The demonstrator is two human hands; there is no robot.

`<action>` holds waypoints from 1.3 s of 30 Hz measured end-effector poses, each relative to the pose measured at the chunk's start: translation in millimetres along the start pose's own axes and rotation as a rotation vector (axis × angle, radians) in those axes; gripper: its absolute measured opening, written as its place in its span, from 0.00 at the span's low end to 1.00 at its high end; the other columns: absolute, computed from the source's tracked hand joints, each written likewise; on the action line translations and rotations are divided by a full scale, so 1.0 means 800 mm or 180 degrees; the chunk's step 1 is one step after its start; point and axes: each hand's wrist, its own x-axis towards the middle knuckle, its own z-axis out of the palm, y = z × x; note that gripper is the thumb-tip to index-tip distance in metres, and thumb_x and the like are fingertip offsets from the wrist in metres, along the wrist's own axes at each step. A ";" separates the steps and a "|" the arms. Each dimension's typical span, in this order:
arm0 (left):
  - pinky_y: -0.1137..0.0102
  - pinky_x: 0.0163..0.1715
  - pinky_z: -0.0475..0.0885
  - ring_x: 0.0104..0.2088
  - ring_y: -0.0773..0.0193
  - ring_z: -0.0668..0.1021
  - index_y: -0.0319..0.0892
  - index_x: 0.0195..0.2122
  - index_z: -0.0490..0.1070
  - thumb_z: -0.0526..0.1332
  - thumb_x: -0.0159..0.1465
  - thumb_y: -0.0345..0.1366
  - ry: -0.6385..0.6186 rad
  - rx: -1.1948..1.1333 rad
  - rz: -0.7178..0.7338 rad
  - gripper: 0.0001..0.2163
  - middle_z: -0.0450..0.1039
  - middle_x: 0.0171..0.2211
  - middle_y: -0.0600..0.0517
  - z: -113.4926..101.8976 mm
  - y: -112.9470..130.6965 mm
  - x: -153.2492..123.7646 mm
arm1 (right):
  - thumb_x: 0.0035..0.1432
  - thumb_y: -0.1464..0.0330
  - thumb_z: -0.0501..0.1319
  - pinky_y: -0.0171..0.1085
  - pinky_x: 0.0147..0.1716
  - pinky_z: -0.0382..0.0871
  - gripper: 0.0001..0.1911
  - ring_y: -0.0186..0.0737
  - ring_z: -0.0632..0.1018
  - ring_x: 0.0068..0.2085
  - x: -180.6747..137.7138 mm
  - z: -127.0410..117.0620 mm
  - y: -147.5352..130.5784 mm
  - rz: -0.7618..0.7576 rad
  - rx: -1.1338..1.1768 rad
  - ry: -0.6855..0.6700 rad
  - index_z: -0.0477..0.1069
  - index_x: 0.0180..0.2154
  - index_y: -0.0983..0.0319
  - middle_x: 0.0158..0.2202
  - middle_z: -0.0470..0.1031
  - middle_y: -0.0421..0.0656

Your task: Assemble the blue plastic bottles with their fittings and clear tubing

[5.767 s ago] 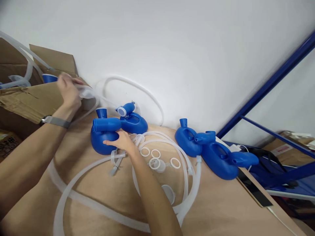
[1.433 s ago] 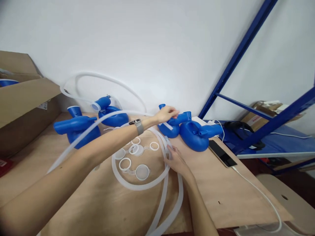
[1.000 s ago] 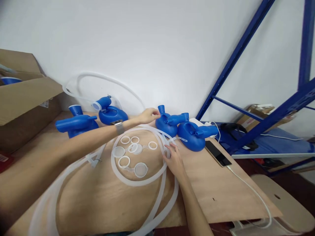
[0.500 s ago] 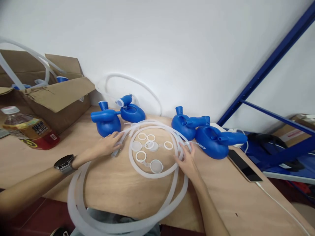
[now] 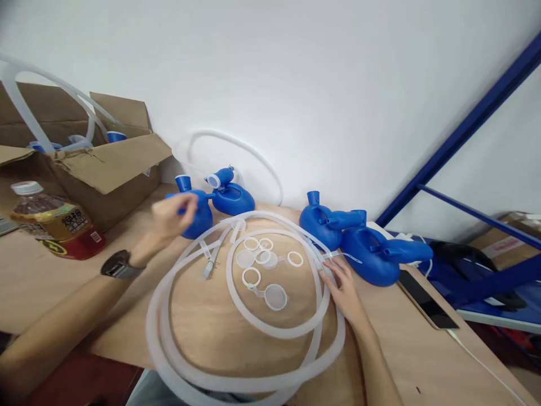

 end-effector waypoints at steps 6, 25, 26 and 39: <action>0.63 0.50 0.74 0.43 0.54 0.82 0.38 0.49 0.80 0.56 0.71 0.44 0.0266 0.0156 -0.1213 0.17 0.83 0.42 0.44 0.004 -0.131 0.127 | 0.59 0.31 0.55 0.58 0.72 0.63 0.42 0.62 0.74 0.67 0.000 0.007 0.002 0.0317 0.0210 0.0116 0.85 0.48 0.58 0.60 0.78 0.55; 0.67 0.31 0.61 0.29 0.58 0.72 0.45 0.18 0.66 0.66 0.55 0.56 -0.1754 0.0491 -0.0488 0.21 0.72 0.24 0.49 0.076 -0.251 0.174 | 0.55 0.32 0.60 0.58 0.71 0.65 0.38 0.64 0.76 0.66 0.003 -0.001 0.000 0.0752 0.0109 0.0053 0.86 0.44 0.54 0.56 0.83 0.50; 0.67 0.30 0.60 0.28 0.59 0.71 0.45 0.17 0.65 0.66 0.55 0.56 -0.1802 0.0473 -0.0509 0.22 0.70 0.22 0.50 0.076 -0.250 0.174 | 0.55 0.32 0.60 0.58 0.71 0.65 0.37 0.64 0.77 0.65 0.003 -0.001 -0.001 0.0743 0.0077 0.0030 0.86 0.44 0.54 0.56 0.83 0.50; 0.70 0.26 0.55 0.25 0.66 0.63 0.43 0.19 0.66 0.72 0.45 0.62 -0.3079 0.0036 -0.0998 0.27 0.61 0.19 0.56 0.077 -0.255 0.210 | 0.57 0.35 0.61 0.58 0.68 0.69 0.35 0.63 0.79 0.62 0.001 0.002 -0.005 0.0530 -0.0126 -0.0099 0.84 0.46 0.56 0.54 0.82 0.52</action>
